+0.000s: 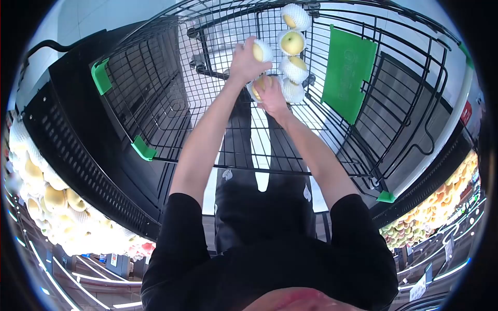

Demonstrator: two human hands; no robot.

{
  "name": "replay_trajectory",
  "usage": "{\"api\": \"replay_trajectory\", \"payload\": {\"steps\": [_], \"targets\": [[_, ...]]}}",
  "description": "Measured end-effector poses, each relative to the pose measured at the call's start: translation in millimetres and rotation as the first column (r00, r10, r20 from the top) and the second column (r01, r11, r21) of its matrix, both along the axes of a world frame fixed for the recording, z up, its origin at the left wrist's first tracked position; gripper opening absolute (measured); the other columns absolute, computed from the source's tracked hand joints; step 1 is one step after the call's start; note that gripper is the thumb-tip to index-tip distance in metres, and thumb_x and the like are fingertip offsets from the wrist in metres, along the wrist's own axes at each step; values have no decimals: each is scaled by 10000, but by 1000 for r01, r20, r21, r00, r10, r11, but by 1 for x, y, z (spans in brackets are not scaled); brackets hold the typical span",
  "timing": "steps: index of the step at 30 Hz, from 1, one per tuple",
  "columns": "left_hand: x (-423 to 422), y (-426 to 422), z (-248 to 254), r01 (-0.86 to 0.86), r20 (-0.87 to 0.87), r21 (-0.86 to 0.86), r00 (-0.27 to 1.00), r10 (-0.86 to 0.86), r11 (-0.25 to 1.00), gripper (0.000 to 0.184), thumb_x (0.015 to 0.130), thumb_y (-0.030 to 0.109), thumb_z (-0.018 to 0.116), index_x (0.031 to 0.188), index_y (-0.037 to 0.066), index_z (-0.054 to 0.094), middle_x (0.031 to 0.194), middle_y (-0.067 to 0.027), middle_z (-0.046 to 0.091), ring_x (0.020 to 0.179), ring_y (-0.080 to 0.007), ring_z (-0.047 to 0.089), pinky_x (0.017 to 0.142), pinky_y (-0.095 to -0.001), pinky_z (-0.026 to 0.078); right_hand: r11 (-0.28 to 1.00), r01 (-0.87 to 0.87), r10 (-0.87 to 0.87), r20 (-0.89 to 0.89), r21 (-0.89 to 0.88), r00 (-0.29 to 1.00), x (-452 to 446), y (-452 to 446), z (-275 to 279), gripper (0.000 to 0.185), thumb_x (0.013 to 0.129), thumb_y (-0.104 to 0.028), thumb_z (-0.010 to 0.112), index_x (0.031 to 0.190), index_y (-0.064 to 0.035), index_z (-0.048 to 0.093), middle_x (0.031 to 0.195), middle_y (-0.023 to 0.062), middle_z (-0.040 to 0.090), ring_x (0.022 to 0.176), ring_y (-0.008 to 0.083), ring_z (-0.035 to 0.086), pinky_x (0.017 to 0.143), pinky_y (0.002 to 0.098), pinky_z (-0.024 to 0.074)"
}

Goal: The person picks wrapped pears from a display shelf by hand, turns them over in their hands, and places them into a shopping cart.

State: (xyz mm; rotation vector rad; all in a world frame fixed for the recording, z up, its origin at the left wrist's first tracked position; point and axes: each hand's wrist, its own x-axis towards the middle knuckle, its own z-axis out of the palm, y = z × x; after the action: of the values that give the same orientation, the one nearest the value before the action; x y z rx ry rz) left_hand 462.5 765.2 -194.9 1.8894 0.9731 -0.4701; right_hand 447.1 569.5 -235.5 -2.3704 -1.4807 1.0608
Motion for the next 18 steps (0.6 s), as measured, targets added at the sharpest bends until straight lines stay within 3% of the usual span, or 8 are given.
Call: {"api": "replay_trajectory", "payload": {"steps": [5, 10, 13, 18], "targets": [[8, -29, -18, -3, -162, -6, 987, 2, 1000, 1019, 616, 356, 826, 1492, 185, 334, 1326, -218, 444, 1228, -425, 508, 1016, -475, 485, 998, -11, 14, -40, 65, 999, 0, -10, -10, 945, 597, -233, 904, 1419, -142, 447, 1406, 187, 365, 1219, 463, 400, 1059, 549, 392], [10, -39, -26, 50, -191, -6, 980, -50, 999, 1018, 637, 343, 841, 1504, 199, 326, 1342, -197, 437, 1248, -408, 484, 1021, -473, 483, 999, 1, 1, -58, 37, 998, -4, -10, -22, 957, 586, -229, 903, 1414, -111, 438, 1399, 191, 344, 1243, 478, 383, 1062, 548, 392], [6, -45, -32, 85, -189, 2, 978, -83, 996, 1018, 647, 346, 827, 1516, 205, 318, 1353, -199, 446, 1253, -409, 480, 1030, -481, 474, 997, 8, -9, 10, 75, 1000, -8, -9, -20, 905, 619, -226, 880, 1401, -80, 449, 1413, 218, 321, 1276, 520, 353, 1069, 561, 382], [11, -52, -36, 109, -241, -7, 964, -108, 994, 1020, 657, 347, 835, 1520, 222, 305, 1365, -183, 430, 1259, -402, 472, 1027, -469, 481, 998, 53, -47, 131, -46, 990, -28, 2, -10, 759, 735, -231, 782, 1400, -49, 465, 1404, 288, 343, 1304, 587, 310, 1071, 605, 362]]}}
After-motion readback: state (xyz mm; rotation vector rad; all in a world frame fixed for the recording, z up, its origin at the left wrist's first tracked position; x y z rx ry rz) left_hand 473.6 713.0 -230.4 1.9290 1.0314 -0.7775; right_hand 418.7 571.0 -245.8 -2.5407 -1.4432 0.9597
